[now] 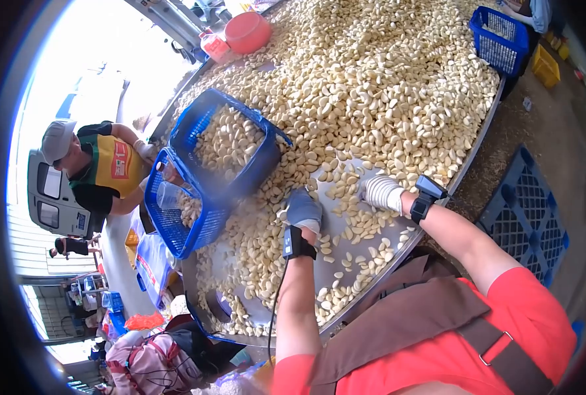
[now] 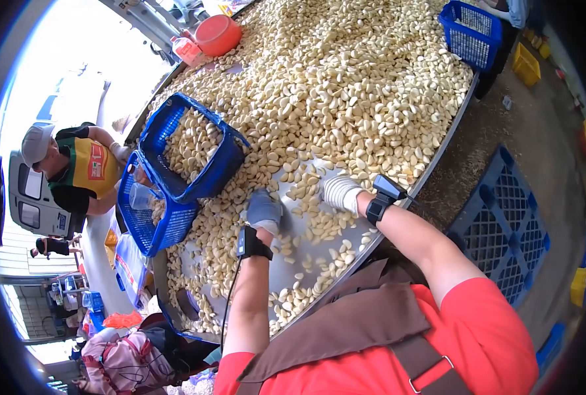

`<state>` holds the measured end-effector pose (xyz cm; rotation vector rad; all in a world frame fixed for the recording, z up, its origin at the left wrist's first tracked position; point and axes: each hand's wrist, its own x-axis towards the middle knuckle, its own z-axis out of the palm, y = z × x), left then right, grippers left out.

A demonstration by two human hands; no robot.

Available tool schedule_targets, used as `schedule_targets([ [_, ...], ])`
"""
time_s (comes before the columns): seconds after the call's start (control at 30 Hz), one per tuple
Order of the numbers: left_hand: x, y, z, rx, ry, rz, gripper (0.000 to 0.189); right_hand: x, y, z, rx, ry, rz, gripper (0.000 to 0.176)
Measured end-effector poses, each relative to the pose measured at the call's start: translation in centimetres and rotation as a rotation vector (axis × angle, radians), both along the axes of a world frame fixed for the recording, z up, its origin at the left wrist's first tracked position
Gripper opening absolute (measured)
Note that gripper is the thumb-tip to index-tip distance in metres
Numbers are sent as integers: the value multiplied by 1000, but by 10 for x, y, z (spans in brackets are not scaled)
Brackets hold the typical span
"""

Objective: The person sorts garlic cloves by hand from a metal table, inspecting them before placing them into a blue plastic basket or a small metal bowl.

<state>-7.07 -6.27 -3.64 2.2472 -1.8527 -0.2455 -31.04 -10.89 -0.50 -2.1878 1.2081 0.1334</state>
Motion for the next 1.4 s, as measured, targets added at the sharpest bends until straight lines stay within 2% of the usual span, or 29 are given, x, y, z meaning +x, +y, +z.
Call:
schedule_targets([
  [0.03, 4, 0, -10, -2, 1, 1, 28, 1, 4, 1, -58, -9, -21, 27],
  [0.1, 20, -1, -28, -15, 661, 128, 23, 0, 10, 2, -68, -20, -66, 27],
  [0.13, 25, -3, 5, 291, 1348, 475, 18, 0, 13, 4, -77, -33, -112, 28],
  [0.2, 61, 3, -10, 10, 1990, 436, 14, -1, 16, 10, -53, -13, -115, 28],
  [0.33, 95, -10, -3, -88, 1981, 474, 21, -4, 22, 12, -42, 6, -35, 26],
  [0.4, 91, -29, -1, -212, 713, 405, 34, -1, 28, 16, -67, -21, -110, 25],
  [0.43, 91, -36, 5, -14, 439, 352, 42, -1, 28, 13, -69, -20, -108, 25],
  [0.47, 87, -36, 8, -19, 440, 354, 42, -1, 27, 7, -69, -68, -126, 23],
  [0.53, 73, -32, 13, -10, 153, 263, 39, 2, 21, -2, -69, -117, -141, 22],
  [0.7, 66, -35, 24, 25, 54, 198, 34, 1, 14, -10, -113, -13, -185, 21],
  [0.8, 60, -30, 16, 18, 104, 275, 33, -4, 20, -5, -171, 4, -154, 21],
  [0.87, 64, -32, 13, -26, 117, 261, 30, -5, 16, -4, -79, -129, -240, 20],
  [0.9, 67, -30, 12, -30, 114, 268, 30, -12, 17, -6, -160, -256, -268, 20],
  [0.93, 69, -26, 13, -15, 161, 283, 30, -25, 26, 17, -206, -407, -317, 21],
  [1.0, 71, -17, 19, 9, 202, 298, 30, -69, 32, 51, -176, -528, -317, 17],
  [1.03, 69, -16, 26, 43, 202, 295, 31, -97, 38, 83, -202, -399, -199, 14],
  [1.07, 67, -16, 30, 77, 205, 291, 32, -118, 43, 123, -60, -28, -141, 17],
  [1.1, 65, -17, 32, 81, 206, 288, 32, -149, 48, 128, -120, 55, 44, 25],
  [1.13, 63, -19, 32, 65, 144, 274, 33, -167, 56, 130, -267, -85, 106, 29],
  [1.17, 61, -22, 32, 49, 84, 260, 35, -173, 60, 136, -258, -48, 27, 29],
  [1.2, 68, -27, 15, 56, 88, 252, 35, -179, 66, 139, -245, -9, -57, 29],
  [1.27, 87, -42, -33, -53, -151, 284, 32, -174, 66, 130, -195, 1, -162, 28],
  [1.37, 68, -43, 5, 74, 33, 209, 28, -143, 66, 101, -430, 29, -95, 22],
  [1.4, 81, -40, -19, -31, 4, 69, 22, -129, 64, 97, -356, 108, -64, 20],
])
